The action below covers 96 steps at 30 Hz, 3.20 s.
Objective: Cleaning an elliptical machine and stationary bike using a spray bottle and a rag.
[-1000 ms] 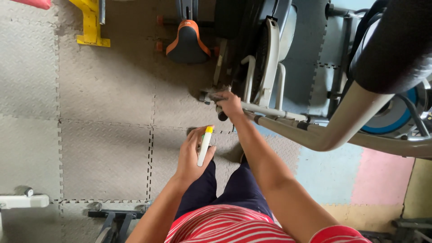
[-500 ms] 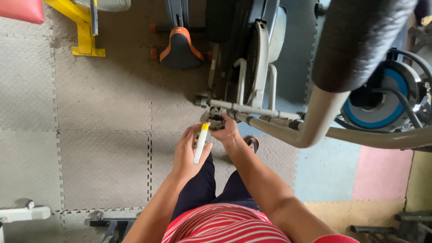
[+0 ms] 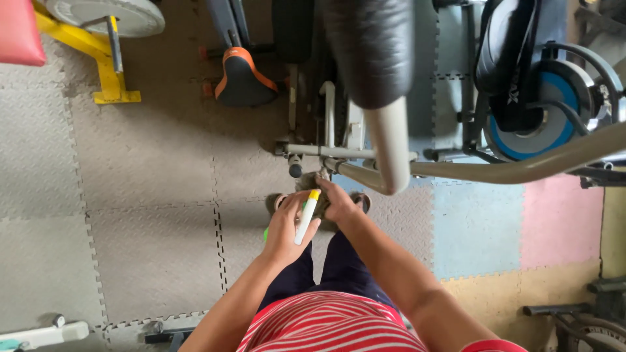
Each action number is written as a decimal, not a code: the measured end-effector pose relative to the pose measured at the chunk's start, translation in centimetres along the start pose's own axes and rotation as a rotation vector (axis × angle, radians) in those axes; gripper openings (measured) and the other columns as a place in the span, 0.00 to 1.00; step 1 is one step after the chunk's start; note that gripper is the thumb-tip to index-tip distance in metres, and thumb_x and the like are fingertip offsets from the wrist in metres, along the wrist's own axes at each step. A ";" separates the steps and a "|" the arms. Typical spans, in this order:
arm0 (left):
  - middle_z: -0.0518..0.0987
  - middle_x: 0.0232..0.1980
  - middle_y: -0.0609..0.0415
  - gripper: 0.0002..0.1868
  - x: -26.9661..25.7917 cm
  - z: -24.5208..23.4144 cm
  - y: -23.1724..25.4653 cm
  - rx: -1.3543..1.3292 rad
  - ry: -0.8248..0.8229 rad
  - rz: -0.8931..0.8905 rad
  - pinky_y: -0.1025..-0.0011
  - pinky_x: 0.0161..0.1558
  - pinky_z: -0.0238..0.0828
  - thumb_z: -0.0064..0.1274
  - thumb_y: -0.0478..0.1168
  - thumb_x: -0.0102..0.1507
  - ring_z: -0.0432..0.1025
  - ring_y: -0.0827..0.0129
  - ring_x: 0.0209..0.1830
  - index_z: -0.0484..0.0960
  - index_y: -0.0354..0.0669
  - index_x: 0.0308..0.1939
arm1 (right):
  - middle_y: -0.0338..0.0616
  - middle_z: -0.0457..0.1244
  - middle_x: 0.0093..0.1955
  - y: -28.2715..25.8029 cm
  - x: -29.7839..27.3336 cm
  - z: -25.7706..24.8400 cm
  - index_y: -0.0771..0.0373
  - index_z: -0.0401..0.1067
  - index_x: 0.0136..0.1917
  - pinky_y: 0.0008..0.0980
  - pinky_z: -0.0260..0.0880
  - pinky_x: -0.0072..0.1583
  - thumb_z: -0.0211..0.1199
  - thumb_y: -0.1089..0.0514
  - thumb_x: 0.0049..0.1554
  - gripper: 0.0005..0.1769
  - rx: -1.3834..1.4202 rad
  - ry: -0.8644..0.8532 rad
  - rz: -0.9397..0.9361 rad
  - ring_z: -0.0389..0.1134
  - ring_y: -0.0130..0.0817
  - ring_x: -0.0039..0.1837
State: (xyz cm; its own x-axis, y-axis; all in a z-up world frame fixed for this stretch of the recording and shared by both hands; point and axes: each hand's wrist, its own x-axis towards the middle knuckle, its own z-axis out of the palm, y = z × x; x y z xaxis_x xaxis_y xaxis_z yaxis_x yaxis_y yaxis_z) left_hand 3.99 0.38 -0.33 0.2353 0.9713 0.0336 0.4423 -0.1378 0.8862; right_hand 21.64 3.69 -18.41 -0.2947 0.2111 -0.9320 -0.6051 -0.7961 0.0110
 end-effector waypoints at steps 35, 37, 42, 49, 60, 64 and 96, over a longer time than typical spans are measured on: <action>0.74 0.63 0.41 0.29 11.3 21.6 -1.9 -0.162 0.204 -0.112 0.58 0.59 0.71 0.54 0.32 0.60 0.71 0.42 0.62 0.71 0.40 0.66 | 0.64 0.27 0.84 -23.6 9.4 -12.8 0.69 0.48 0.80 0.52 0.55 0.71 0.68 0.54 0.50 0.51 -1.965 -0.017 -1.012 0.42 0.68 0.80; 0.74 0.63 0.40 0.30 11.5 22.0 -1.6 -0.155 0.240 -0.119 0.57 0.58 0.71 0.55 0.32 0.59 0.71 0.41 0.61 0.71 0.40 0.66 | 0.64 0.30 0.84 -24.7 8.9 -12.4 0.70 0.49 0.80 0.52 0.58 0.69 0.67 0.57 0.49 0.51 -1.990 -0.015 -1.014 0.47 0.68 0.77; 0.76 0.61 0.43 0.32 12.0 22.4 -1.6 -0.064 0.376 -0.095 0.58 0.56 0.75 0.54 0.27 0.57 0.74 0.45 0.57 0.73 0.40 0.67 | 0.49 0.61 0.74 -28.3 4.5 -7.4 0.55 0.71 0.69 0.45 0.69 0.68 0.62 0.62 0.55 0.28 -1.910 0.212 -1.162 0.66 0.55 0.70; 0.76 0.61 0.44 0.32 12.5 22.9 -0.6 -0.173 0.351 -0.447 0.62 0.45 0.77 0.53 0.28 0.56 0.77 0.50 0.42 0.74 0.45 0.65 | 0.49 0.70 0.64 -35.4 9.5 -1.7 0.51 0.73 0.70 0.37 0.72 0.67 0.64 0.57 0.58 0.25 -1.518 0.344 -0.966 0.72 0.42 0.66; 0.73 0.65 0.41 0.32 9.8 25.5 -2.9 -0.048 0.529 -0.210 0.53 0.63 0.66 0.55 0.31 0.60 0.67 0.42 0.66 0.68 0.41 0.69 | 0.50 0.48 0.82 -21.2 4.0 -3.9 0.52 0.67 0.74 0.49 0.55 0.73 0.64 0.59 0.56 0.32 -2.031 0.085 -1.335 0.51 0.63 0.74; 0.75 0.64 0.42 0.30 9.7 25.7 -3.2 -0.060 0.564 -0.284 0.55 0.61 0.70 0.56 0.33 0.60 0.69 0.42 0.65 0.69 0.41 0.68 | 0.36 0.61 0.76 -21.3 2.6 -4.4 0.45 0.73 0.68 0.42 0.62 0.77 0.59 0.61 0.61 0.23 -2.126 -0.264 -1.102 0.61 0.45 0.74; 0.76 0.61 0.41 0.28 10.7 22.8 0.1 0.045 0.603 -0.241 0.55 0.59 0.70 0.56 0.31 0.61 0.73 0.43 0.60 0.69 0.38 0.65 | 0.43 0.58 0.78 -25.1 6.3 -1.9 0.51 0.72 0.71 0.50 0.50 0.82 0.54 0.74 0.61 0.29 -2.039 -0.002 -1.708 0.51 0.54 0.83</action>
State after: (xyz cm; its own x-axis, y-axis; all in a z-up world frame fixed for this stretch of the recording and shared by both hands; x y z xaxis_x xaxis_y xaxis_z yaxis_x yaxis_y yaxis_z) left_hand 26.26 6.35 -10.46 -0.3966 0.9124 0.1014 0.4608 0.1023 0.8816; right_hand 36.37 23.97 -25.22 -0.5733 0.8096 0.1259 0.7102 0.5676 -0.4165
